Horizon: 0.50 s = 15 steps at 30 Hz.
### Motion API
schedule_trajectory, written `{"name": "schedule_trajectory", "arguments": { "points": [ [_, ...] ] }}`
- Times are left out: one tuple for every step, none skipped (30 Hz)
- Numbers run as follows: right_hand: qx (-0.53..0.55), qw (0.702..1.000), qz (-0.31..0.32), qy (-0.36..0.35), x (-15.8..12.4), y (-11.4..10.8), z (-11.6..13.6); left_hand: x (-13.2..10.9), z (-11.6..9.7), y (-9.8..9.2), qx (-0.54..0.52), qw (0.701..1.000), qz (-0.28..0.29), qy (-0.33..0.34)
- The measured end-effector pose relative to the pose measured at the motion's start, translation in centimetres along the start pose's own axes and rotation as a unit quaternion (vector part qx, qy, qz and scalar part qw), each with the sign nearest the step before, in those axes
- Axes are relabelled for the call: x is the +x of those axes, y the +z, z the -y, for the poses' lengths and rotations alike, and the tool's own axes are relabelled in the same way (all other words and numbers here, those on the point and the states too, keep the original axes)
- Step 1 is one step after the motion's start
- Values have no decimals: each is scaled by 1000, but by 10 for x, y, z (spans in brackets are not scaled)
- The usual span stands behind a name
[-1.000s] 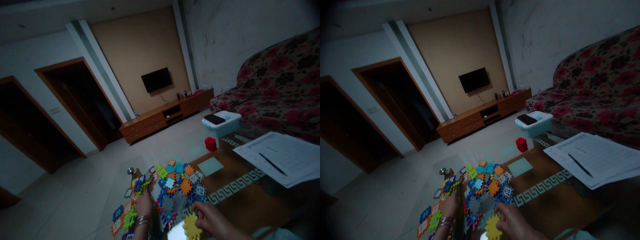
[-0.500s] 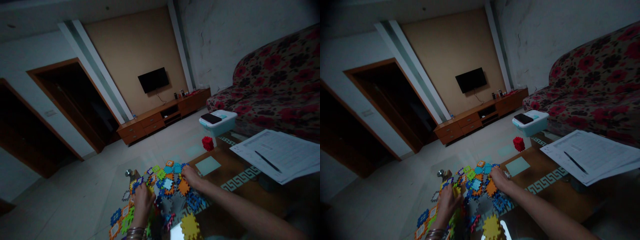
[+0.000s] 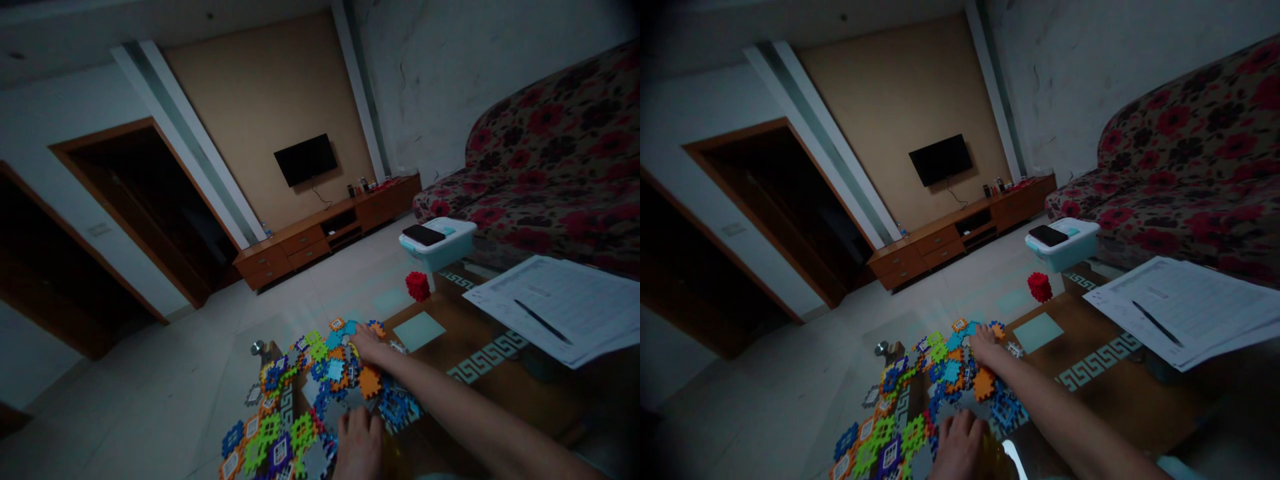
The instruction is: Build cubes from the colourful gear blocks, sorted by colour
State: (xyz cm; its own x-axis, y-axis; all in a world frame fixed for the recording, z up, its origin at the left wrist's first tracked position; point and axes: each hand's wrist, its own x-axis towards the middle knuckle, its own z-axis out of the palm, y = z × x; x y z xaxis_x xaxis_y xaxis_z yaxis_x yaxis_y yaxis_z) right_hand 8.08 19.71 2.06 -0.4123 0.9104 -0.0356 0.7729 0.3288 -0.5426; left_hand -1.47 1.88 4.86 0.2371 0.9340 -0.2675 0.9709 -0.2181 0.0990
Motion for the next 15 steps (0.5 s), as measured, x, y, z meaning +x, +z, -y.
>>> {"name": "schedule_trajectory", "arguments": {
  "points": [
    [-7, 1000, 0, -1, 0, -1, 2, 1, 2, 6, 9, 1000, -3, 9],
    [-12, 1000, 1, -4, 0, -3, 4, 2, 3, 12, 15, 1000, -4, 17],
    [-16, 1000, 3, -7, 1, -4, 6, 3, 4, 18, 20, 1000, -3, 23],
    [-19, 1000, 6, -9, 1, -6, 7, 3, 4, 23, 23, 999, 0, 24],
    [-22, 1000, 9, -10, 1, -7, 7, 4, 4, 26, 24, 999, 5, 26],
    [-25, 1000, 12, -9, 2, -9, 7, 3, 4, 28, 23, 999, 7, 26],
    [-28, 999, 14, -8, 2, -10, 6, 3, 3, 29, 20, 999, 6, 24],
    [-31, 999, 15, -6, 1, -12, 5, 2, 4, 29, 15, 1000, 6, 23],
    [-34, 999, 15, -4, 0, -13, 4, 1, 4, 27, 9, 1000, 5, 23],
    [-37, 999, 14, -3, -2, -14, 3, 0, 5, 25, 3, 1000, 3, 22],
    [-39, 999, 11, -2, -4, -15, 3, -1, 6, 23, -2, 1000, 0, 19],
    [-42, 999, 9, -2, -6, -16, 3, -2, 8, 22, -8, 1000, -4, 15],
    [-46, 999, 6, -2, -9, -18, 4, -2, 10, 20, -14, 1000, -6, 12],
    [-50, 999, 5, -1, -12, -20, 6, -3, 12, 20, -20, 1000, -5, 10],
    [-54, 999, 2, 0, -15, -22, 8, -2, 13, 20, -27, 1000, -3, 8]
  ]
}}
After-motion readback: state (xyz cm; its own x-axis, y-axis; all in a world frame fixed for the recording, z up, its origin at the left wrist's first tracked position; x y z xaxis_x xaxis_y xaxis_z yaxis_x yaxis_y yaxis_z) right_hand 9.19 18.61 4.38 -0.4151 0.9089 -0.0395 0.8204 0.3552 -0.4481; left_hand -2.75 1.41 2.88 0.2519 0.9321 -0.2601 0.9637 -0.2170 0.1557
